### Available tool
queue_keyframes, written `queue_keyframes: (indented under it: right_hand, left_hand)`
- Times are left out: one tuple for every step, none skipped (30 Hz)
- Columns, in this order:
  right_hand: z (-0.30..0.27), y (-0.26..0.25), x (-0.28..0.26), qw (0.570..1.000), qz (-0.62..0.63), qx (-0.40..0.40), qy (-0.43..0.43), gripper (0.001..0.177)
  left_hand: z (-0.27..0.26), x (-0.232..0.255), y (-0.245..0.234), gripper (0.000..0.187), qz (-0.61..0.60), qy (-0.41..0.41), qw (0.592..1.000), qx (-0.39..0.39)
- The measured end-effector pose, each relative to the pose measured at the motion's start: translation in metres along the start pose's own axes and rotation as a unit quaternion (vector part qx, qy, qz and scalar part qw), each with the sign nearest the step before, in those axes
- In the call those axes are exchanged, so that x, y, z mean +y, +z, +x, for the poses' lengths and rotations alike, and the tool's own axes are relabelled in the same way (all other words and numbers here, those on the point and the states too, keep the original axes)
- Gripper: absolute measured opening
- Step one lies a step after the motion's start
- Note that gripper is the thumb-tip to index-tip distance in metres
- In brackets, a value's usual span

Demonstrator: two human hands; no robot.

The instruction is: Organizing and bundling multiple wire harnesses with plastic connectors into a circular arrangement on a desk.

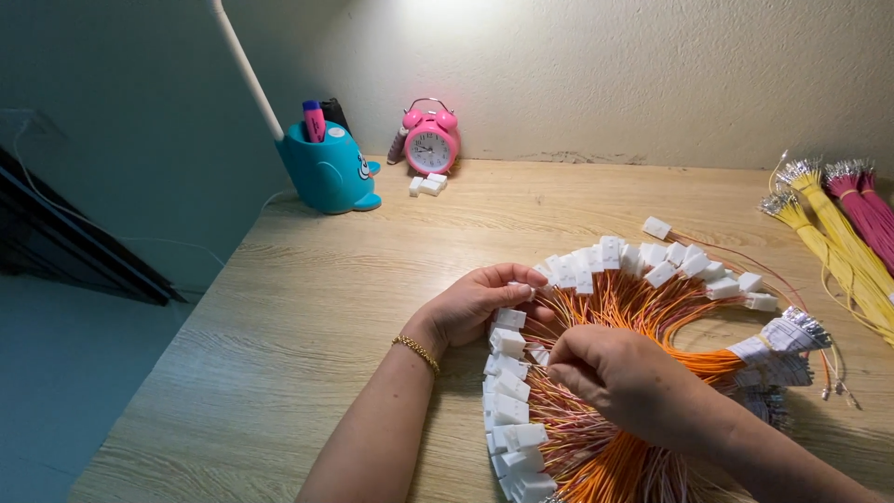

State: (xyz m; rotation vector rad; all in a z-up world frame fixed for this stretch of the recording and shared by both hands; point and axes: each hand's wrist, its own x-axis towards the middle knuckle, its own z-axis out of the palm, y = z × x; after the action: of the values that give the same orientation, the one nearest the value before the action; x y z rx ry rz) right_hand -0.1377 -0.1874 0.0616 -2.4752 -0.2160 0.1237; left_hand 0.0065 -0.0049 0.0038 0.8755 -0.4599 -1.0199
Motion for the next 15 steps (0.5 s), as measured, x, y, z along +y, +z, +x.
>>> queue_keyframes:
  right_hand:
    - [-0.002,0.0,-0.003,1.0,0.0,-0.001,0.002,0.005]
    - [-0.003,0.0,-0.008,0.998,0.048,0.017,0.025,0.007]
    - [-0.004,-0.001,-0.013,0.994,0.095,0.035,0.049,0.014]
    - [-0.003,0.002,-0.012,0.994,0.096,0.033,0.049,0.014]
    - [-0.003,0.005,-0.01,0.995,0.088,0.045,0.029,0.013]
    - [-0.004,0.008,-0.009,0.995,0.082,0.058,0.011,0.013]
    - [-0.005,0.01,-0.01,0.995,0.083,0.056,0.012,0.013]
    - [-0.005,0.01,-0.011,0.997,0.06,0.04,0.03,0.013]
    - [-0.005,0.01,-0.013,0.998,0.038,0.024,0.047,0.013]
    - [-0.005,0.011,-0.012,0.998,0.037,0.024,0.047,0.013]
    - [-0.006,0.011,-0.011,0.997,0.058,0.029,0.036,0.013]
    - [-0.006,0.012,-0.011,0.996,0.08,0.034,0.025,0.013]
    - [-0.005,0.011,-0.011,0.996,0.08,0.035,0.024,0.013]
    - [-0.005,0.01,-0.011,0.995,0.083,0.043,0.031,0.014]
    - [-0.004,0.008,-0.011,0.994,0.087,0.051,0.038,0.017]
  left_hand:
    - [0.001,-0.001,-0.001,0.021,-0.002,-0.001,1.0,0.0]
    - [0.001,-0.001,-0.001,0.022,-0.002,0.001,1.0,-0.001]
    - [0.0,-0.001,-0.001,0.022,-0.002,0.003,1.0,-0.002]
    - [0.0,0.0,-0.001,0.022,-0.003,0.004,1.0,-0.001]
    - [0.001,0.0,0.0,0.022,-0.006,0.003,1.0,0.0]
    - [0.001,-0.001,0.001,0.022,-0.01,0.0,1.0,0.0]
    - [-0.001,-0.002,0.001,0.022,-0.012,-0.002,1.0,0.001]
    - [-0.001,-0.002,0.001,0.021,-0.011,-0.001,1.0,0.004]
    - [-0.001,-0.001,0.001,0.021,-0.011,-0.001,1.0,0.006]
    - [-0.001,-0.001,0.001,0.021,-0.011,-0.001,1.0,0.006]
    - [-0.001,-0.001,0.001,0.021,-0.005,0.002,1.0,0.0]
    - [-0.001,0.001,0.0,0.022,0.003,0.004,1.0,-0.006]
    - [-0.001,0.0,0.0,0.022,0.004,0.005,1.0,-0.006]
    - [-0.001,0.0,0.001,0.021,0.012,0.016,1.0,-0.014]
    - [-0.001,0.001,0.002,0.02,0.019,0.027,0.999,-0.022]
